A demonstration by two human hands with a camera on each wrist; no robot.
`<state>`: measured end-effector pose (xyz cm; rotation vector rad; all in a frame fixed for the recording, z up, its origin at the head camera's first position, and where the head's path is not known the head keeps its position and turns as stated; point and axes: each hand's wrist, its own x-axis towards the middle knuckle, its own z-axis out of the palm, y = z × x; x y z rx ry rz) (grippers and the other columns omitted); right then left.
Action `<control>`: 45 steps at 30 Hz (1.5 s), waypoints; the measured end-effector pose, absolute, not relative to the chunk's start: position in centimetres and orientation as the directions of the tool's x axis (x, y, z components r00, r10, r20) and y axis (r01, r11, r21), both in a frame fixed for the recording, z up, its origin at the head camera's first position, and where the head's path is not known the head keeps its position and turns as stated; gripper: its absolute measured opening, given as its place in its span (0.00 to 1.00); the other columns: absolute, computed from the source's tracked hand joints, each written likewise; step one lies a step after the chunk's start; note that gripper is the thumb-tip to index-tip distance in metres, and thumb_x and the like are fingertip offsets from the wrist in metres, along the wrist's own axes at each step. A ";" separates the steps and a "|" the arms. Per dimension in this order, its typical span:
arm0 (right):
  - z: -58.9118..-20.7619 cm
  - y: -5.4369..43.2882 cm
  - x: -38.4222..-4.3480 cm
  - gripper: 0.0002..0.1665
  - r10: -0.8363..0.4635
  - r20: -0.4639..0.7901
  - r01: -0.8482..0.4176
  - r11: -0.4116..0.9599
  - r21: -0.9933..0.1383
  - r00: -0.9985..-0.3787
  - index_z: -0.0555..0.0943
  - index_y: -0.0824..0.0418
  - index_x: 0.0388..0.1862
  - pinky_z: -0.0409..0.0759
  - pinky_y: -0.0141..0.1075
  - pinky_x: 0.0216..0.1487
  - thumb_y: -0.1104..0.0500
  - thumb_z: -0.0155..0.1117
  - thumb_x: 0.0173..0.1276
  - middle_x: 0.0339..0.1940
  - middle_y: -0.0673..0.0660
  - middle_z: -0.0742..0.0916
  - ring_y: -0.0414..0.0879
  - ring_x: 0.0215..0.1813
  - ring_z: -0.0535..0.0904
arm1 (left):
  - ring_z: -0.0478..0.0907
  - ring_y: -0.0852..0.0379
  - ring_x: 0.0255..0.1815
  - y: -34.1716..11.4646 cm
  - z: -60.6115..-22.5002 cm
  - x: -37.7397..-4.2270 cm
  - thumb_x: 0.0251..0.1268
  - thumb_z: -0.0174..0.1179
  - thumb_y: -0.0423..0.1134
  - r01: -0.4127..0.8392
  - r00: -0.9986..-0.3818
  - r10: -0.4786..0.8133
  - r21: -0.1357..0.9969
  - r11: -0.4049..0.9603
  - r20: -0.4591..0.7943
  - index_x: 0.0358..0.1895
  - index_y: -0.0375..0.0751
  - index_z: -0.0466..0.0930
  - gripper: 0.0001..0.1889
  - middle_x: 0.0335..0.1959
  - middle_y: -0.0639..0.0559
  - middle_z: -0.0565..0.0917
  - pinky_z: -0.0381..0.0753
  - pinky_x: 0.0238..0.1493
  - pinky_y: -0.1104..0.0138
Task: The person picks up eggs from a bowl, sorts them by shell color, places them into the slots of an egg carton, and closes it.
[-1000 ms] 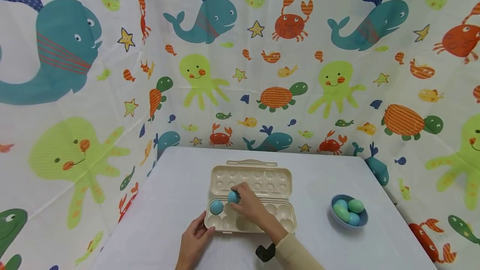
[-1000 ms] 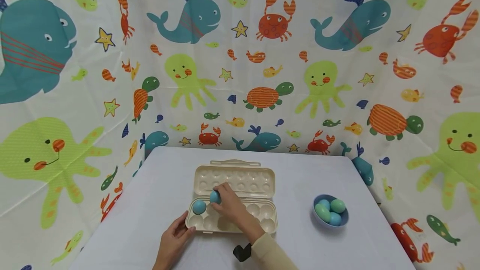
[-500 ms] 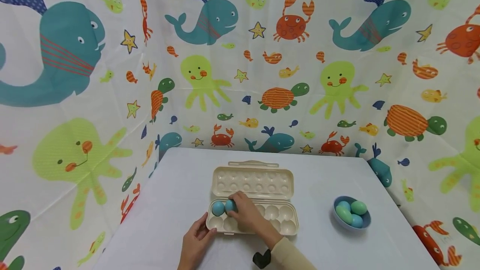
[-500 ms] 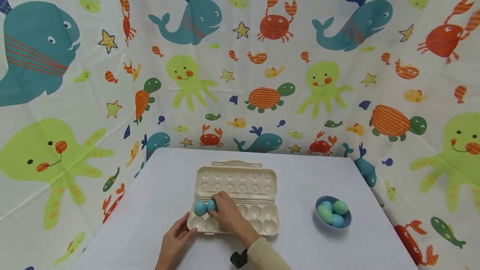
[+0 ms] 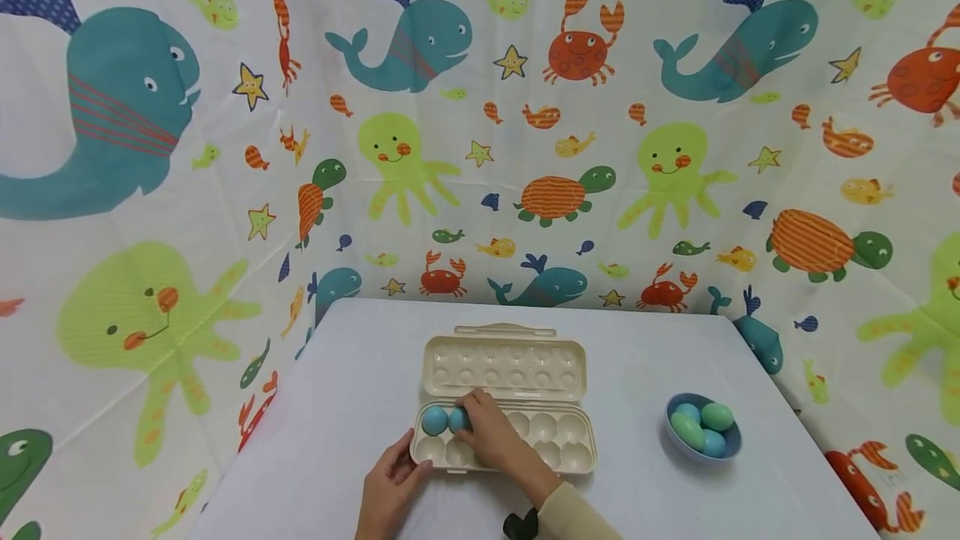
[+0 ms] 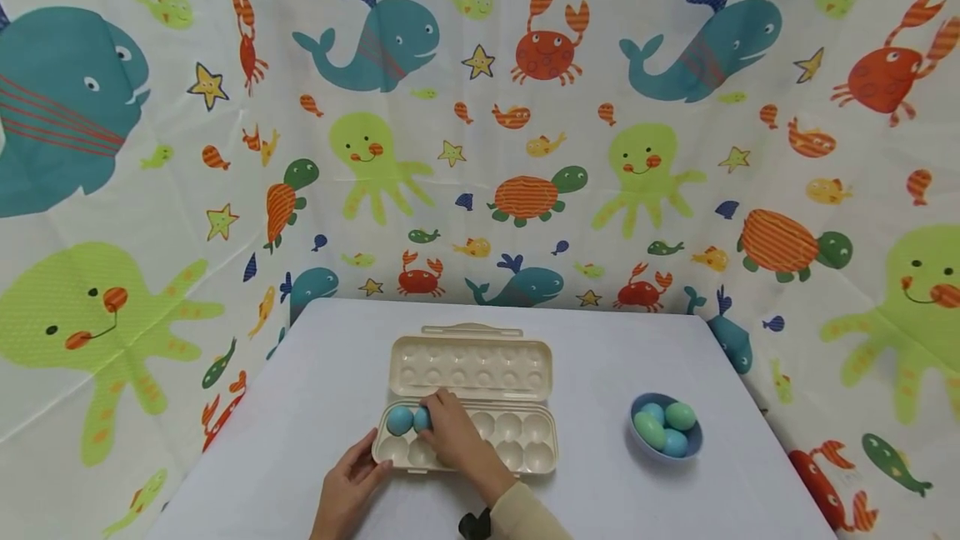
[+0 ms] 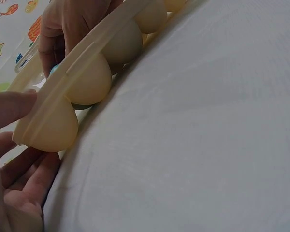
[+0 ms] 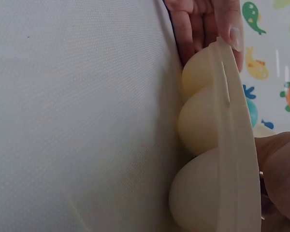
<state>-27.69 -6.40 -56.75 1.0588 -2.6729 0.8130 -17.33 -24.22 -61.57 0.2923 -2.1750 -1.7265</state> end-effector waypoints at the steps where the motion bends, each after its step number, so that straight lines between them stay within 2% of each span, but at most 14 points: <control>1: -56.8 -6.4 -27.6 0.24 -0.586 0.329 -0.670 0.606 -0.428 -0.740 0.78 0.60 0.54 0.83 0.38 0.56 0.58 0.75 0.61 0.49 0.52 0.80 0.46 0.52 0.77 | 0.81 0.71 0.49 -24.2 -61.6 -17.3 0.55 0.75 0.38 0.051 -0.918 -0.371 0.971 0.235 0.138 0.65 0.33 0.75 0.34 0.58 0.35 0.82 0.82 0.51 0.80; 8: -57.1 -6.2 -27.2 0.25 -0.587 0.353 -0.685 0.609 -0.400 -0.728 0.78 0.61 0.54 0.83 0.36 0.56 0.58 0.77 0.59 0.48 0.52 0.80 0.45 0.51 0.77 | 0.79 0.72 0.49 -24.1 -61.8 -17.2 0.55 0.75 0.38 0.017 -0.926 -0.366 0.981 0.192 0.088 0.67 0.34 0.74 0.35 0.60 0.36 0.80 0.81 0.52 0.81; 21: -56.2 -5.9 -27.2 0.27 -0.573 0.306 -0.648 0.640 -0.413 -0.761 0.77 0.60 0.56 0.83 0.36 0.55 0.55 0.76 0.60 0.50 0.53 0.79 0.46 0.52 0.77 | 0.79 0.71 0.52 -24.1 -61.7 -17.5 0.55 0.75 0.41 0.019 -0.930 -0.354 0.976 0.218 0.097 0.67 0.36 0.74 0.35 0.63 0.38 0.80 0.81 0.54 0.79; 25: -55.4 -5.5 -27.3 0.28 -0.568 0.294 -0.638 0.649 -0.414 -0.768 0.77 0.60 0.60 0.83 0.38 0.57 0.52 0.73 0.64 0.53 0.54 0.79 0.48 0.55 0.78 | 0.79 0.71 0.52 -24.2 -61.9 -17.5 0.55 0.75 0.40 0.034 -0.931 -0.349 0.980 0.198 0.103 0.67 0.35 0.74 0.35 0.62 0.37 0.80 0.81 0.53 0.80; 30: -53.2 -4.6 -27.5 0.28 -0.555 0.344 -0.653 0.643 -0.400 -0.757 0.77 0.61 0.61 0.83 0.40 0.56 0.51 0.72 0.65 0.53 0.56 0.80 0.50 0.55 0.78 | 0.80 0.69 0.53 -24.3 -61.7 -17.4 0.55 0.75 0.38 0.052 -0.926 -0.358 0.978 0.202 0.124 0.67 0.35 0.74 0.35 0.62 0.36 0.80 0.81 0.53 0.80; 36: -50.6 -2.3 -27.7 0.28 -0.490 0.378 -0.617 0.669 -0.414 -0.785 0.76 0.60 0.62 0.83 0.44 0.59 0.50 0.70 0.67 0.55 0.57 0.81 0.51 0.58 0.78 | 0.81 0.67 0.52 -24.4 -61.4 -17.6 0.55 0.75 0.40 0.031 -0.921 -0.372 0.973 0.231 0.117 0.67 0.36 0.74 0.35 0.61 0.37 0.81 0.81 0.51 0.81; 45: -48.4 3.3 -28.4 0.28 -0.306 0.409 -0.487 0.735 -0.472 -0.860 0.77 0.62 0.62 0.81 0.51 0.62 0.54 0.71 0.66 0.57 0.60 0.82 0.55 0.60 0.78 | 0.81 0.65 0.51 -24.2 -61.3 -17.6 0.54 0.75 0.40 0.006 -0.923 -0.375 0.976 0.216 0.088 0.64 0.36 0.73 0.33 0.58 0.38 0.82 0.82 0.52 0.80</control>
